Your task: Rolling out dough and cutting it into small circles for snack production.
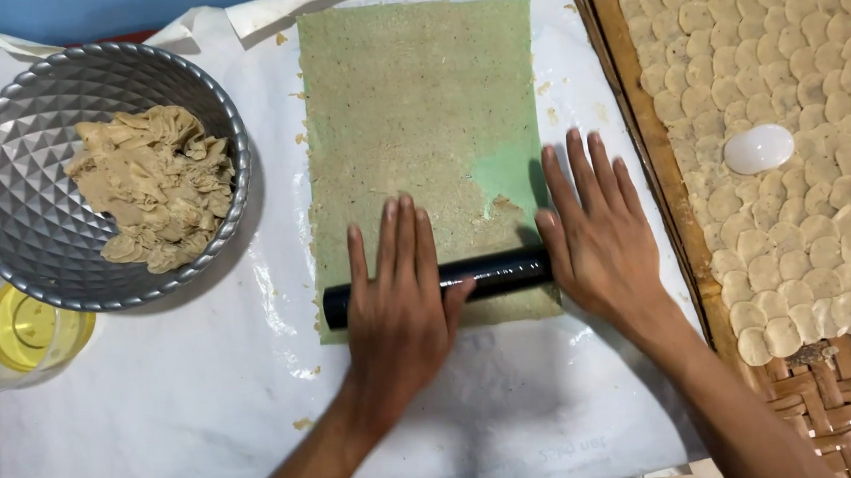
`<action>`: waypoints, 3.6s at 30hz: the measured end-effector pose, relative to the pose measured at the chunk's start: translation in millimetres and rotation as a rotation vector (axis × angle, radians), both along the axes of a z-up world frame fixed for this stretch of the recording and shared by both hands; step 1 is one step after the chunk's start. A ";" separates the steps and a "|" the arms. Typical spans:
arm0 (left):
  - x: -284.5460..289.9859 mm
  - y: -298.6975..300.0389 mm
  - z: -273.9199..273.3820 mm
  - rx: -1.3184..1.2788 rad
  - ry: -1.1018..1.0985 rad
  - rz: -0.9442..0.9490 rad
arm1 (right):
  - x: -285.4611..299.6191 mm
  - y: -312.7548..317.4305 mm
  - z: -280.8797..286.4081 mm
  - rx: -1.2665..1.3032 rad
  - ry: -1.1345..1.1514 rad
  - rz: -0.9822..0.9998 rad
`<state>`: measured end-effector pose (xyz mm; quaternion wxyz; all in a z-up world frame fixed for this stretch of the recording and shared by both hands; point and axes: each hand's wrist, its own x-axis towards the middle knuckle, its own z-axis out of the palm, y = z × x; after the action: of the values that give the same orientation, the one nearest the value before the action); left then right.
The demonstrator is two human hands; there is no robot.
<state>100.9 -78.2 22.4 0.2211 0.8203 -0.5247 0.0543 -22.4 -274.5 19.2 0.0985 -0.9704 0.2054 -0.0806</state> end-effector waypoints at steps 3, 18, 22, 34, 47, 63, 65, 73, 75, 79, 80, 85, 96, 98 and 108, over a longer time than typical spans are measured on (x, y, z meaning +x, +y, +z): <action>-40.3 23.9 -24.8 0.105 -0.029 0.025 | -37.3 22.6 -13.7 -0.052 0.013 -0.004; -88.5 66.2 -12.8 -0.062 0.073 -0.079 | -135.2 103.7 -9.8 0.088 -0.268 -0.118; -76.5 56.9 -3.4 -0.038 -0.024 -0.151 | -120.1 94.2 2.4 0.075 -0.284 -0.110; -32.8 28.3 -2.6 0.068 0.041 -0.074 | -66.6 62.1 -0.3 -0.047 -0.060 0.061; 13.5 -23.9 1.5 0.061 0.060 -0.026 | -20.8 13.6 -10.8 -0.073 0.075 0.030; 11.6 -26.4 -10.0 0.050 0.044 -0.045 | -21.9 18.1 -6.9 -0.067 0.002 0.009; 13.5 -27.9 -5.5 0.054 0.054 -0.032 | -17.6 17.2 0.8 -0.052 -0.029 0.013; -31.6 35.2 -2.4 0.018 0.179 -0.057 | -58.4 72.6 9.7 0.087 -0.187 -0.019; -31.0 36.0 -6.0 0.028 0.153 -0.054 | -59.3 80.4 5.4 0.166 -0.098 -0.003; -15.5 15.9 -7.8 0.080 0.121 -0.058 | -40.9 61.3 -0.8 0.077 -0.056 0.008; -10.7 9.4 -6.8 0.096 0.122 -0.061 | -34.8 56.2 0.0 0.063 -0.060 0.014; 20.9 -25.6 -15.2 0.114 0.119 -0.068 | -1.7 25.9 4.6 0.077 -0.072 0.030; 96.5 -108.8 -9.2 0.067 0.054 -0.012 | 75.5 -66.2 1.1 0.185 0.259 -0.016; 113.2 -126.2 -19.9 0.128 0.073 0.012 | 87.6 -76.8 -2.6 0.166 0.182 -0.040; 125.9 -139.5 -13.2 -0.368 -0.036 -0.007 | 116.8 -104.9 -18.9 -0.090 -0.377 -0.156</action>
<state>226.8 -217.7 9.2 0.3581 0.7632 -0.5125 0.1634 94.4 -379.4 0.3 0.0850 -0.9226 0.2542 -0.2773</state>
